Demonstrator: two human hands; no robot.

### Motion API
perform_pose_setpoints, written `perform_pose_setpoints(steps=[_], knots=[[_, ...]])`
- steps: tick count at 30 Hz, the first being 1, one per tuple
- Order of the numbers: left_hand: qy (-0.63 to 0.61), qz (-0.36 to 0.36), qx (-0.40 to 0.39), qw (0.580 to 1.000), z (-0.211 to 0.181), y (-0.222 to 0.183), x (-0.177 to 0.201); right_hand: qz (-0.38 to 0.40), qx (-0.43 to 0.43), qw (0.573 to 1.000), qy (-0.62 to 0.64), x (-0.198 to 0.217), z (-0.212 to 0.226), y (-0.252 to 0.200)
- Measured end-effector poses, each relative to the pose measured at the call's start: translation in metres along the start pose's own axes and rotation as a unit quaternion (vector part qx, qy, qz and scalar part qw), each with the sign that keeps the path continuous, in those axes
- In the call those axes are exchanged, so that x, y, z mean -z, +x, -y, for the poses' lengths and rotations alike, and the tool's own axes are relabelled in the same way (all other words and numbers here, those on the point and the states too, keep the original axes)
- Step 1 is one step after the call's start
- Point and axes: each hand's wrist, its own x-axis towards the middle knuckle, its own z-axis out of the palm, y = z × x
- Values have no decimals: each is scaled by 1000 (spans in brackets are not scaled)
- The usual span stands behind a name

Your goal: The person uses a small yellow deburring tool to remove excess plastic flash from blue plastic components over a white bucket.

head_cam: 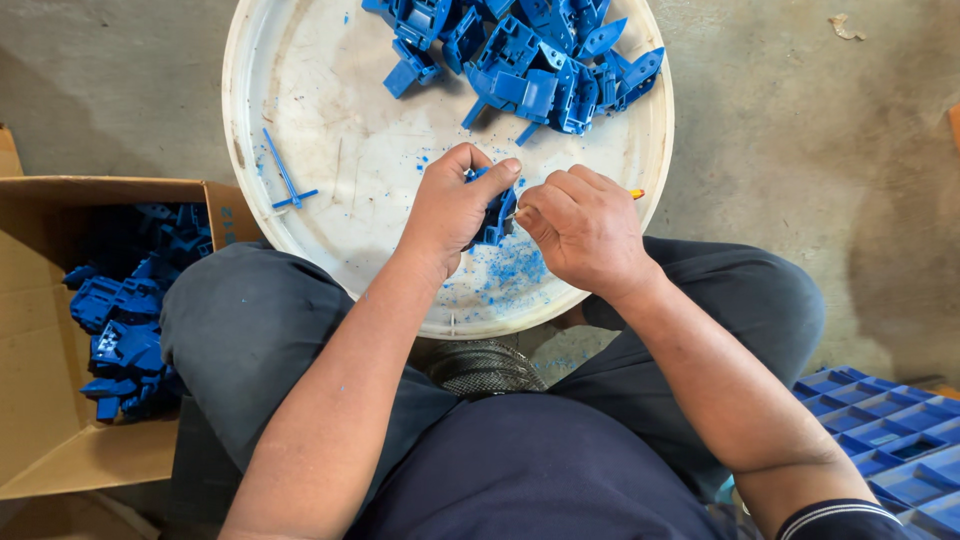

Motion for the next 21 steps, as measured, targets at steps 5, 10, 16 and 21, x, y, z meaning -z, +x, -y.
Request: perform_pose_setpoints(steps=[5, 10, 16, 21], knots=[[-87, -11, -88, 992, 3, -2, -3, 6, -62, 995, 78, -12, -1, -10], [-62, -63, -188, 978, 8, -4, -5, 120, -285, 891, 333, -35, -6, -27], [-69, -86, -191, 975, 9, -3, -6, 183, -318, 791, 490, -29, -14, -29], [-108, -50, -155, 981, 10, -2, -7, 4, -160, 968, 196, -9, -7, -12]])
